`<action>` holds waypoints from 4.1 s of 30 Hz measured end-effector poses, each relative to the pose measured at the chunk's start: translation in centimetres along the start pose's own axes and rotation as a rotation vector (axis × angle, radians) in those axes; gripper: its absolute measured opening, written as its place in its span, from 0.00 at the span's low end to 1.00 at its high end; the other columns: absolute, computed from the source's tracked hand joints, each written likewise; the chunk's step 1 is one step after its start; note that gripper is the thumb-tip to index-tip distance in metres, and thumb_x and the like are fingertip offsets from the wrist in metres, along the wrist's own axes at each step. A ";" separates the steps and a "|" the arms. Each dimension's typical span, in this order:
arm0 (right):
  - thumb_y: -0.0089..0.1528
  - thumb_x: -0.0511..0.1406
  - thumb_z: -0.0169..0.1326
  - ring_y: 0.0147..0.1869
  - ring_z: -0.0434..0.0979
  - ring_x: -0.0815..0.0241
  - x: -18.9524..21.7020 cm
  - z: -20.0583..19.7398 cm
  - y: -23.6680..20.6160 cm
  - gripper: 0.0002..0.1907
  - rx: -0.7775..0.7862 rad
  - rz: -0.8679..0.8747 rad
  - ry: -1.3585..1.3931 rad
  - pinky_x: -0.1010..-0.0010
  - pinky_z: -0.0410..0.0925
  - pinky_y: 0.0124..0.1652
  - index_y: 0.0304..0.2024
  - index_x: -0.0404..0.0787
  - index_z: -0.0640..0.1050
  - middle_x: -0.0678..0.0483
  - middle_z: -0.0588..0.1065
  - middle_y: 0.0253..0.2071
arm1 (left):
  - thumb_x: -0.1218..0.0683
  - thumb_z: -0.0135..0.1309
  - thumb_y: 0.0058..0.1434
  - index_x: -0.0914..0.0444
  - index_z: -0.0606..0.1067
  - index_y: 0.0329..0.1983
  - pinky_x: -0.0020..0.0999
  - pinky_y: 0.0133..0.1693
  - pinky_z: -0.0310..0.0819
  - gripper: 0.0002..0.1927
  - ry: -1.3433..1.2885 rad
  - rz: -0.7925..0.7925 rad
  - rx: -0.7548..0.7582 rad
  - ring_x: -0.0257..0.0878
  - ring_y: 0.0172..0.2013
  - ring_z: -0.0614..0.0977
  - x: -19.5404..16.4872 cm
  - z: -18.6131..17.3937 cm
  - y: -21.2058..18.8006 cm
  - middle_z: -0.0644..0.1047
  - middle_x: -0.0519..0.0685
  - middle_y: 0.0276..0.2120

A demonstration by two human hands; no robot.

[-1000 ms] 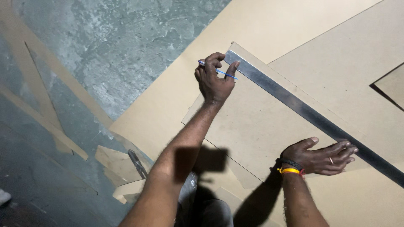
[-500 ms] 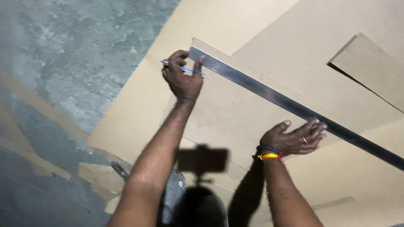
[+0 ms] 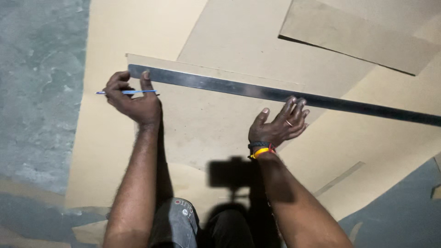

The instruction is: The person sits on the floor and uses a long steel straightedge and a pen to draw straight guide lines across large cardboard sheets, repositioning the straightedge for each line. The person then picks up tin snips and cuts a marked cardboard sheet along the line, holding the sheet steady with the other hand.

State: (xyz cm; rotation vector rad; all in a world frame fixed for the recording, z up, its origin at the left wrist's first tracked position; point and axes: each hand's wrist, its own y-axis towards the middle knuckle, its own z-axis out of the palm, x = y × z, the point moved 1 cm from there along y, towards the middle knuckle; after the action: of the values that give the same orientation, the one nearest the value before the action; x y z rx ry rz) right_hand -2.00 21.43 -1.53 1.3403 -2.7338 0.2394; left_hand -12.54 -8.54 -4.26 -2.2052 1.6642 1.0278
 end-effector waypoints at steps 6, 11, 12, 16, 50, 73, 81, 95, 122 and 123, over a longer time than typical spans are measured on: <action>0.65 0.45 0.52 0.84 0.42 0.37 -1.0 0.4 -0.1 0.41 -0.039 -0.012 0.025 0.35 0.35 0.75 0.78 0.44 0.57 0.42 0.50 0.81 | 0.52 0.69 0.73 0.61 0.62 0.53 0.38 0.52 0.67 0.24 -0.153 -0.019 -0.022 0.41 0.49 0.71 -0.1 0.2 -0.3 0.71 0.52 0.54; 0.65 0.46 0.53 0.84 0.41 0.35 -1.2 0.7 0.0 0.41 -0.020 0.007 0.053 0.34 0.34 0.75 0.78 0.43 0.57 0.42 0.51 0.80 | 0.36 0.38 0.78 0.60 0.62 0.57 0.40 0.53 0.71 0.23 -0.314 0.132 -0.174 0.41 0.50 0.73 -4.3 -0.3 -0.6 0.69 0.48 0.51; 0.65 0.46 0.53 0.84 0.41 0.35 -1.2 0.7 0.1 0.41 -0.020 0.003 0.049 0.34 0.34 0.75 0.78 0.43 0.57 0.42 0.51 0.81 | 0.32 0.32 0.77 0.62 0.62 0.59 0.37 0.48 0.74 0.30 -0.424 0.104 -0.128 0.38 0.45 0.74 -5.7 -0.1 -1.2 0.70 0.48 0.49; 0.64 0.46 0.53 0.84 0.41 0.36 -1.3 0.5 0.3 0.42 -0.037 0.002 0.063 0.35 0.34 0.76 0.78 0.45 0.57 0.43 0.51 0.81 | 0.29 0.32 0.76 0.67 0.73 0.62 0.37 0.48 0.77 0.40 -0.673 0.054 0.553 0.43 0.43 0.78 -11.9 2.7 -4.7 0.76 0.55 0.49; 0.69 0.52 0.45 0.84 0.44 0.35 -3.3 1.8 0.5 0.37 -0.015 0.035 0.032 0.32 0.35 0.76 0.77 0.48 0.58 0.45 0.52 0.80 | 0.61 0.64 0.62 0.67 0.80 0.42 0.39 0.36 0.77 0.07 -0.541 0.596 0.777 0.44 0.32 0.82 -20.0 11.2 -5.6 0.79 0.52 0.30; 0.68 0.53 0.44 0.84 0.43 0.37 -3.8 2.3 0.5 0.37 0.015 0.043 0.002 0.33 0.34 0.76 0.77 0.51 0.57 0.46 0.51 0.80 | 0.63 0.64 0.62 0.67 0.79 0.43 0.37 0.36 0.78 0.08 -0.456 0.649 0.754 0.42 0.33 0.82 -20.4 11.8 -6.4 0.78 0.51 0.31; 0.69 0.54 0.43 0.84 0.45 0.37 -3.6 2.2 0.4 0.36 -0.029 0.042 0.032 0.33 0.36 0.77 0.77 0.50 0.58 0.47 0.52 0.80 | 0.64 0.64 0.59 0.66 0.79 0.42 0.40 0.36 0.76 0.09 -0.475 0.628 0.761 0.45 0.32 0.81 -20.4 11.6 -6.2 0.77 0.52 0.31; 0.69 0.54 0.42 0.84 0.44 0.37 -3.8 2.5 0.6 0.36 -0.014 0.048 0.025 0.32 0.35 0.76 0.77 0.51 0.58 0.46 0.52 0.80 | 0.64 0.64 0.59 0.66 0.79 0.42 0.39 0.35 0.76 0.09 -0.470 0.624 0.755 0.44 0.31 0.81 -20.4 11.8 -6.5 0.77 0.51 0.31; 0.70 0.55 0.39 0.84 0.45 0.37 -4.0 2.6 0.6 0.36 0.000 0.057 0.011 0.33 0.36 0.77 0.77 0.50 0.59 0.46 0.53 0.80 | 0.63 0.64 0.61 0.66 0.79 0.43 0.39 0.36 0.77 0.08 -0.465 0.604 0.753 0.44 0.32 0.82 -20.5 12.1 -6.7 0.77 0.51 0.31; 0.70 0.55 0.39 0.84 0.45 0.37 -4.0 2.6 0.6 0.36 -0.004 0.058 0.009 0.32 0.36 0.77 0.77 0.51 0.59 0.46 0.53 0.80 | 0.63 0.64 0.61 0.66 0.79 0.43 0.39 0.36 0.77 0.08 -0.463 0.602 0.757 0.44 0.32 0.82 -20.6 12.0 -6.6 0.77 0.51 0.31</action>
State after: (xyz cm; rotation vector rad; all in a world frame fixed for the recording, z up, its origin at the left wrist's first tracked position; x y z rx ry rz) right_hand -0.04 24.40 -4.74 1.2565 -2.7671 0.2432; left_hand -14.08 16.08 -1.88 -0.9410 2.0475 0.7361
